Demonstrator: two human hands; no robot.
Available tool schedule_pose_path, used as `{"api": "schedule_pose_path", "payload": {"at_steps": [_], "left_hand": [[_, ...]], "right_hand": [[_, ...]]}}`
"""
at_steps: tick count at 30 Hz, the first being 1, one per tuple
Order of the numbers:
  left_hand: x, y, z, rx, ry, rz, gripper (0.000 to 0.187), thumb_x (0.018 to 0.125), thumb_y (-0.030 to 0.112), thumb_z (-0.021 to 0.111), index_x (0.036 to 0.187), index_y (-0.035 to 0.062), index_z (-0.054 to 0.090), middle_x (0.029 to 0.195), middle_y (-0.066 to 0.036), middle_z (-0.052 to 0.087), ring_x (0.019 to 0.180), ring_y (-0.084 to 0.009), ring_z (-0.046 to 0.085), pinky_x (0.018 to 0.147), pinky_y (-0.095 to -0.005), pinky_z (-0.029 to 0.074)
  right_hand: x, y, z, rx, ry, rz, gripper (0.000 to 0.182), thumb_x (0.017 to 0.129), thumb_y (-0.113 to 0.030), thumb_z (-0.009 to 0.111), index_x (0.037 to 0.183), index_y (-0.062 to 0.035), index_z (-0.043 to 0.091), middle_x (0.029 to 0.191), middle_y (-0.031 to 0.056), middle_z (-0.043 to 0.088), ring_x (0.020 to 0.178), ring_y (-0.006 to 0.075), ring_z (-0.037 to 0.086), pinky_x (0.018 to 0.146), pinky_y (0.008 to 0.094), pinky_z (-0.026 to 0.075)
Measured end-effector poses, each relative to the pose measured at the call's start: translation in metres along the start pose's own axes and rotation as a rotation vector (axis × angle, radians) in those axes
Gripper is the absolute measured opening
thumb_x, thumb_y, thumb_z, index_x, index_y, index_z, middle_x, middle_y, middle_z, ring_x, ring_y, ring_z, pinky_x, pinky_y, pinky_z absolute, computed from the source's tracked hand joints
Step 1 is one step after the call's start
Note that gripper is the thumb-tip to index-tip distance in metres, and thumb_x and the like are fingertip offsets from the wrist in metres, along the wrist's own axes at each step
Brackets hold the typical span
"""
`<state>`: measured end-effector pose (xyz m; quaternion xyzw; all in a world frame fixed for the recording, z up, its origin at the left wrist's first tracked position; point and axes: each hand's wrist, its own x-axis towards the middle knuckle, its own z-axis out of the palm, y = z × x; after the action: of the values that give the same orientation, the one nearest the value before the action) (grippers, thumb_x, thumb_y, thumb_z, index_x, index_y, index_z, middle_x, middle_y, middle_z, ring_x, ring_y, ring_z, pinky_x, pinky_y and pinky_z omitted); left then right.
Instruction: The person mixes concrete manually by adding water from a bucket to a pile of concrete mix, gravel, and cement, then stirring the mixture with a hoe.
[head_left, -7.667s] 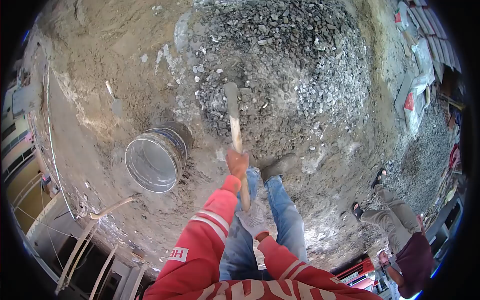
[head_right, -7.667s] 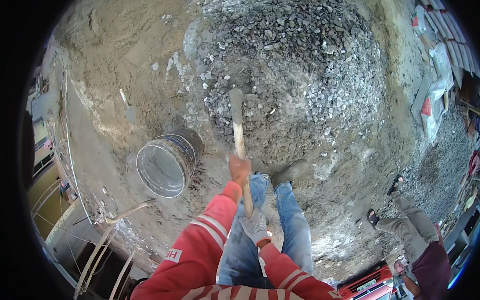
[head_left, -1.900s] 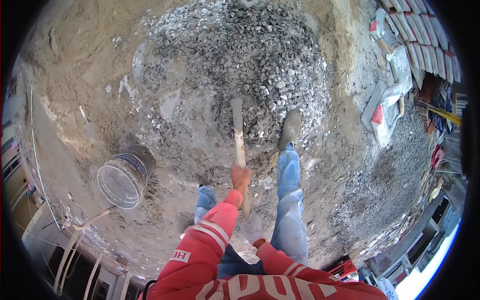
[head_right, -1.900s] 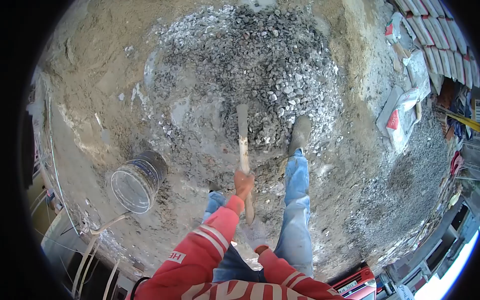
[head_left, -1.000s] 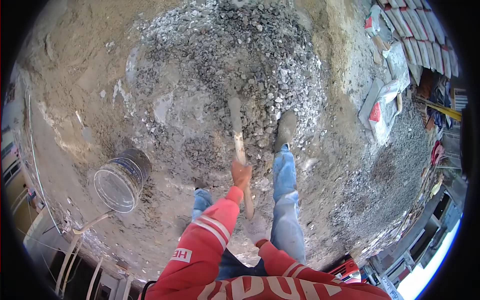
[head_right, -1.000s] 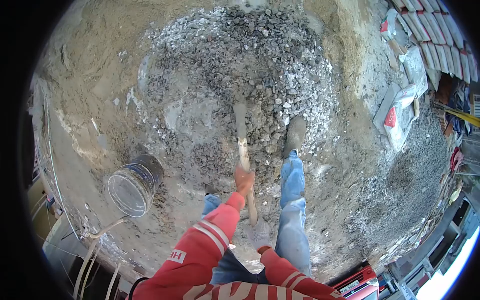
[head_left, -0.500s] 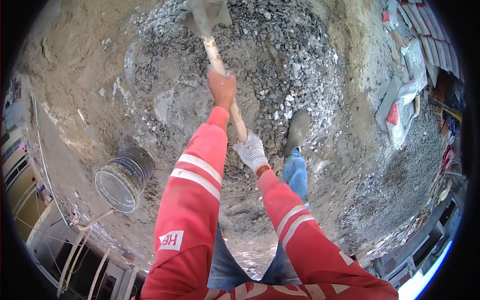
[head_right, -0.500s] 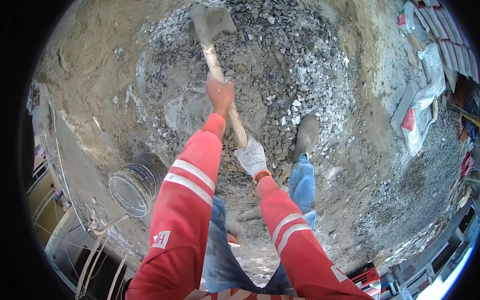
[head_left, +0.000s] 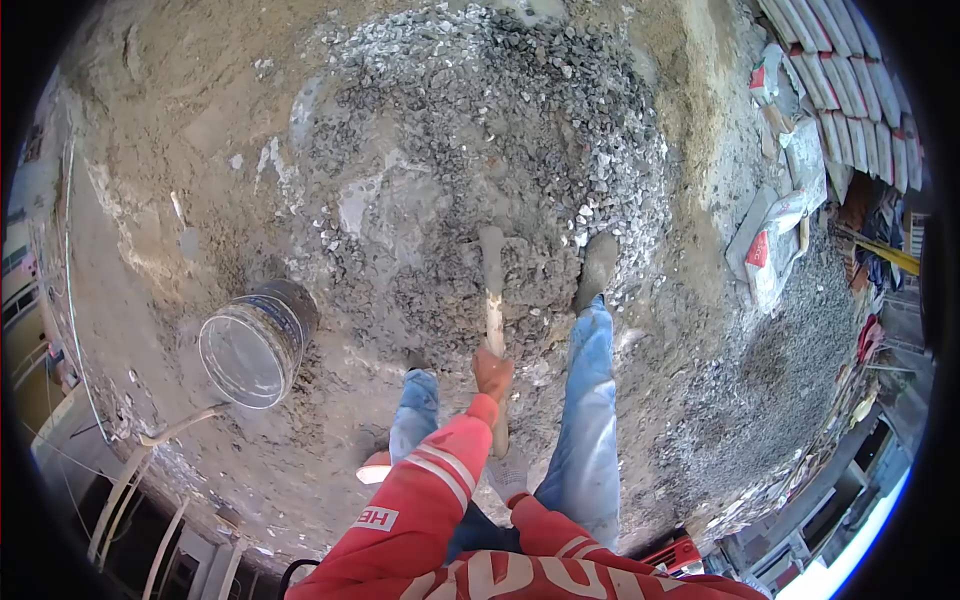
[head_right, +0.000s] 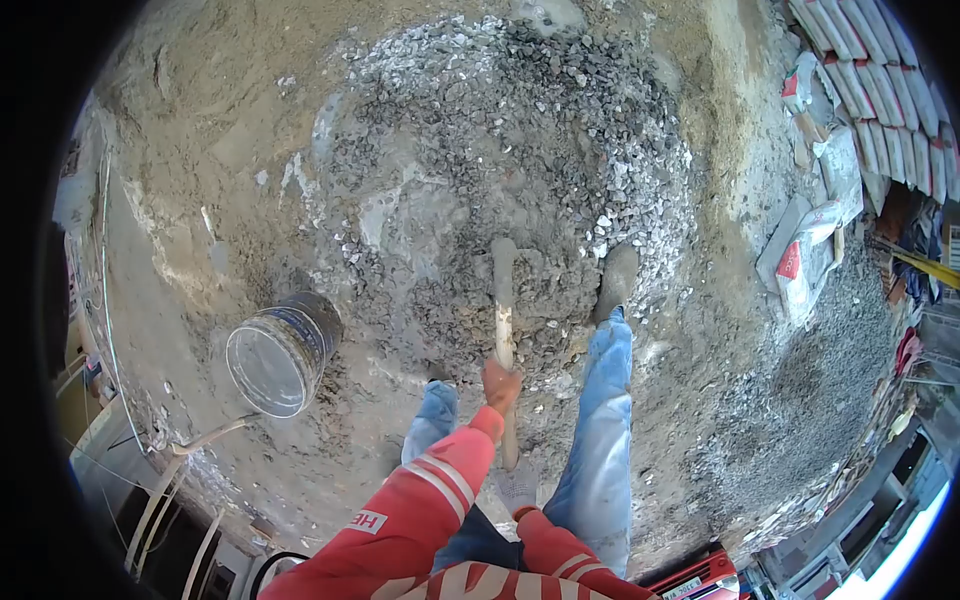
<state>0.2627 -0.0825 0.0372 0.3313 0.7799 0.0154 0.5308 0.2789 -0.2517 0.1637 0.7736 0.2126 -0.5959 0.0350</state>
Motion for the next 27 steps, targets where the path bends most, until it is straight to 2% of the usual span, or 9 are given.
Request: {"api": "schedule_pose_path", "payload": {"at_steps": [3,9,10,14,16,18,22,25,27], "left_hand": [[-0.046,-0.010,-0.059,-0.104,0.046,0.100,0.040,0.069,0.011,0.070,0.103,-0.0045,0.055,0.092,-0.023,0.062,0.088,-0.0406,0.061,0.083,-0.0450,0.048],[0.014,0.078,-0.148,-0.274,0.590,0.476,0.030,0.076,0.002,0.067,0.100,-0.0072,0.053,0.083,-0.017,0.061,0.072,-0.0302,0.063,0.068,-0.0385,0.049],[0.043,0.081,-0.145,-0.372,0.541,0.345,0.031,0.076,0.005,0.068,0.099,-0.0092,0.052,0.084,-0.021,0.061,0.076,-0.0339,0.063,0.069,-0.0410,0.048],[0.152,-0.035,-0.032,-0.476,0.259,-0.060,0.039,0.073,0.010,0.069,0.096,-0.0143,0.049,0.083,-0.026,0.062,0.069,-0.0357,0.064,0.065,-0.0436,0.050],[0.148,-0.111,0.071,-0.265,0.267,-0.042,0.014,0.080,0.005,0.061,0.077,-0.0046,0.050,0.060,-0.008,0.052,0.044,-0.0194,0.052,0.038,-0.0347,0.042],[0.077,-0.064,0.103,-0.491,0.324,-0.163,0.014,0.079,0.004,0.060,0.071,-0.0026,0.050,0.058,-0.007,0.051,0.044,-0.0178,0.051,0.039,-0.0336,0.041],[-0.025,-0.026,0.143,-0.677,0.139,-0.072,0.029,0.078,0.006,0.064,0.098,-0.0085,0.049,0.071,-0.011,0.056,0.051,-0.0197,0.052,0.047,-0.0365,0.047],[-0.097,0.028,0.186,-0.573,0.380,0.040,0.032,0.081,0.004,0.061,0.106,-0.0074,0.045,0.074,-0.009,0.055,0.052,-0.0173,0.052,0.045,-0.0335,0.045],[-0.131,0.082,0.183,-0.974,0.125,-0.175,0.028,0.085,-0.001,0.057,0.109,-0.0050,0.044,0.076,-0.009,0.055,0.054,-0.0152,0.053,0.045,-0.0312,0.045]], "right_hand": [[-0.052,-0.011,0.036,-0.055,0.131,0.112,0.052,0.074,-0.026,0.072,0.116,-0.0010,0.055,0.104,0.0230,0.062,0.098,0.0402,0.059,0.081,0.0451,0.048],[0.044,-0.111,-0.033,-0.254,0.126,-0.496,0.056,0.077,-0.029,0.069,0.119,0.0015,0.048,0.095,0.0260,0.063,0.087,0.0431,0.061,0.075,0.0484,0.050],[0.063,-0.112,-0.037,-0.288,0.133,-0.521,0.054,0.078,-0.031,0.067,0.117,0.0024,0.049,0.091,0.0261,0.064,0.083,0.0437,0.062,0.074,0.0493,0.050],[0.082,-0.083,-0.082,-0.452,-0.062,-0.351,0.051,0.081,-0.035,0.065,0.111,0.0043,0.055,0.090,0.0272,0.064,0.087,0.0429,0.062,0.076,0.0482,0.051],[0.074,-0.018,-0.111,-0.443,-0.065,-0.306,0.051,0.080,-0.035,0.065,0.111,0.0038,0.055,0.090,0.0267,0.064,0.088,0.0424,0.063,0.076,0.0480,0.051],[0.078,0.019,-0.159,-0.484,-0.119,-0.313,0.051,0.080,-0.036,0.066,0.111,0.0028,0.056,0.092,0.0259,0.065,0.089,0.0413,0.063,0.077,0.0480,0.050],[0.052,0.102,-0.239,-0.496,-0.116,-0.398,0.052,0.075,-0.037,0.071,0.108,0.0004,0.056,0.094,0.0233,0.065,0.088,0.0389,0.063,0.079,0.0465,0.049],[0.034,0.145,-0.292,-0.439,-0.087,-0.397,0.055,0.072,-0.036,0.072,0.111,-0.0017,0.054,0.094,0.0204,0.065,0.087,0.0387,0.063,0.080,0.0453,0.049],[0.044,0.147,-0.310,-0.515,-0.037,-0.383,0.056,0.072,-0.036,0.072,0.113,-0.0021,0.053,0.095,0.0208,0.065,0.087,0.0388,0.063,0.079,0.0454,0.049]]}}
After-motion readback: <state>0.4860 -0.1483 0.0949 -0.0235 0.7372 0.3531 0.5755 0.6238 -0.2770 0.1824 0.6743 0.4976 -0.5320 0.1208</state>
